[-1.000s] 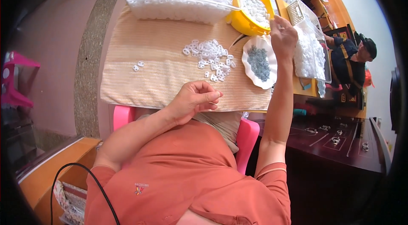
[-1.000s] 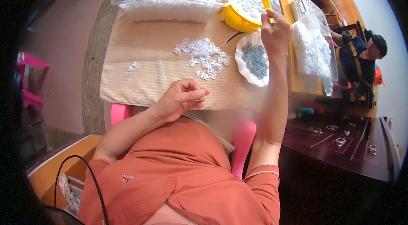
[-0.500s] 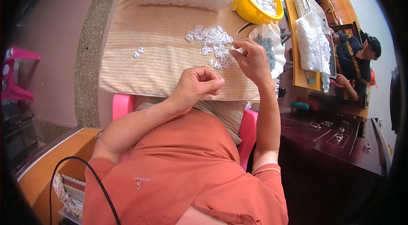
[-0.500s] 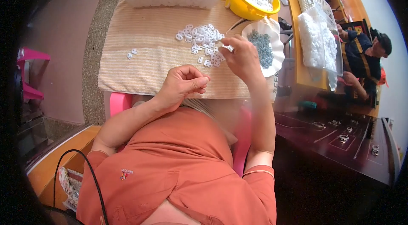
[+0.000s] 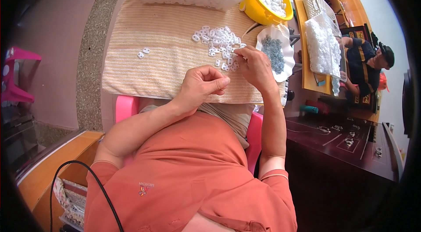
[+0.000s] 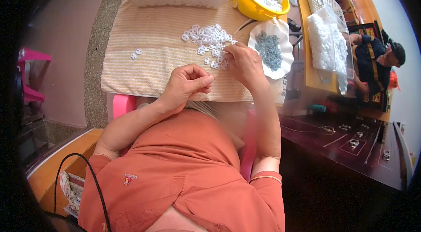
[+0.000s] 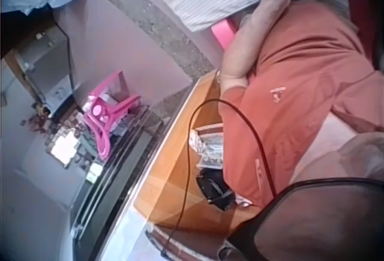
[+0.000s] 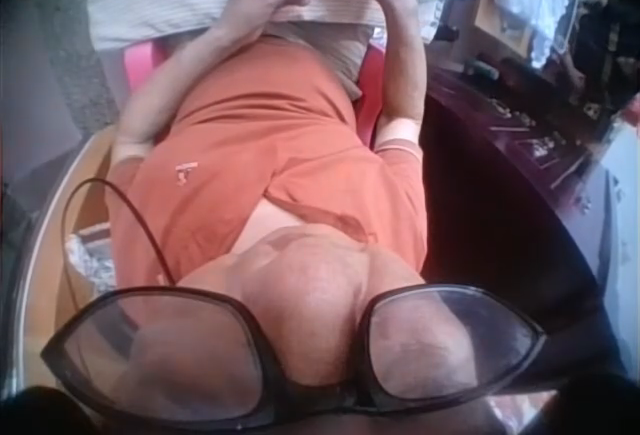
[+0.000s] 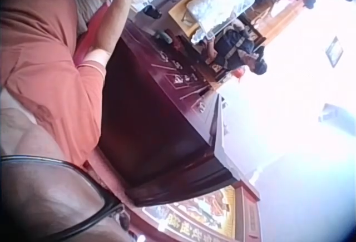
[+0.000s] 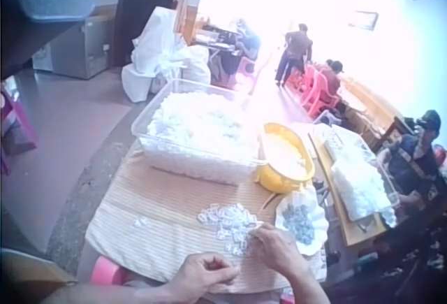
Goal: Sort and inspect small white plastic hardware components at a workbench.
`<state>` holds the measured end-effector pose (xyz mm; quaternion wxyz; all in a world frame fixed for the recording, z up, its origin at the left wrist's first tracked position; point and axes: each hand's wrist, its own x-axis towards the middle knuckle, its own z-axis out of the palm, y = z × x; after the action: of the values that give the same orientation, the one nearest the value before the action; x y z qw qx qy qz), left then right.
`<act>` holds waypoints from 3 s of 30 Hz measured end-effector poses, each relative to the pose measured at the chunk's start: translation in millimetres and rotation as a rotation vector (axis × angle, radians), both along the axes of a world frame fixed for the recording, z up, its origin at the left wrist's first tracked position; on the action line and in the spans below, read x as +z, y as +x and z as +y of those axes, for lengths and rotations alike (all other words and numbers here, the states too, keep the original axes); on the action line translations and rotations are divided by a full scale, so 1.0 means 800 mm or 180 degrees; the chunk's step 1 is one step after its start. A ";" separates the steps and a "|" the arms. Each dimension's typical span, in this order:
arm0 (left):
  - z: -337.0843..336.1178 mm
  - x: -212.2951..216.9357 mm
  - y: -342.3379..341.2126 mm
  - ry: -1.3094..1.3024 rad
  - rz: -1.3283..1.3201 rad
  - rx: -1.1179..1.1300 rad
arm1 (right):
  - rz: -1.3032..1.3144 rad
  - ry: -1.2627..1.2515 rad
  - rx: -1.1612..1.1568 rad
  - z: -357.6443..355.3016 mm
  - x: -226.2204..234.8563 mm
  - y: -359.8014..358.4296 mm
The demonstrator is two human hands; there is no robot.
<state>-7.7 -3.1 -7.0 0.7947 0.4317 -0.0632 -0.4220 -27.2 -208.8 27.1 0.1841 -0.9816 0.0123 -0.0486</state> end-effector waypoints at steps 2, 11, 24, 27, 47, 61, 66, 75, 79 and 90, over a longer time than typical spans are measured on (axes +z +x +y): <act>0.000 0.000 0.000 0.0003 0.0013 0.0022 | -0.0114 0.0244 0.0024 -0.001 -0.001 0.000; 0.002 0.004 0.004 0.0058 0.0113 0.0193 | -0.0292 0.0818 0.0092 0.005 0.002 -0.010; 0.001 0.000 0.002 0.0028 0.0080 0.0236 | -0.0003 0.0165 -0.0291 0.033 -0.010 -0.021; 0.001 0.000 0.002 0.0044 0.0046 0.0226 | 0.0025 0.0291 -0.0317 0.033 -0.011 -0.020; 0.001 -0.001 0.002 0.0032 0.0117 0.0413 | -0.0092 0.0140 0.0058 0.040 -0.013 -0.028; -0.004 -0.002 -0.002 0.0103 0.0003 0.0608 | -0.0750 0.1828 -0.0151 0.056 -0.022 -0.044; -0.003 0.000 -0.003 -0.0053 0.0149 0.0495 | -0.1159 0.2001 -0.0086 0.063 -0.025 -0.044; 0.001 0.004 -0.004 -0.0130 0.0362 0.0401 | -0.1255 0.1656 0.0351 0.058 -0.024 -0.053; 0.002 -0.002 -0.001 -0.0116 0.0450 0.0290 | -0.1252 0.1583 0.0347 0.062 -0.021 -0.060; 0.005 0.002 0.005 -0.0178 0.0676 -0.0046 | -0.0919 0.2625 0.0351 0.055 -0.016 -0.069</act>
<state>-4.0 0.6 -5.1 0.8056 0.3617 0.0064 -0.4692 -82.1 -164.9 14.2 0.5627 -0.8084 -0.0476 -0.1663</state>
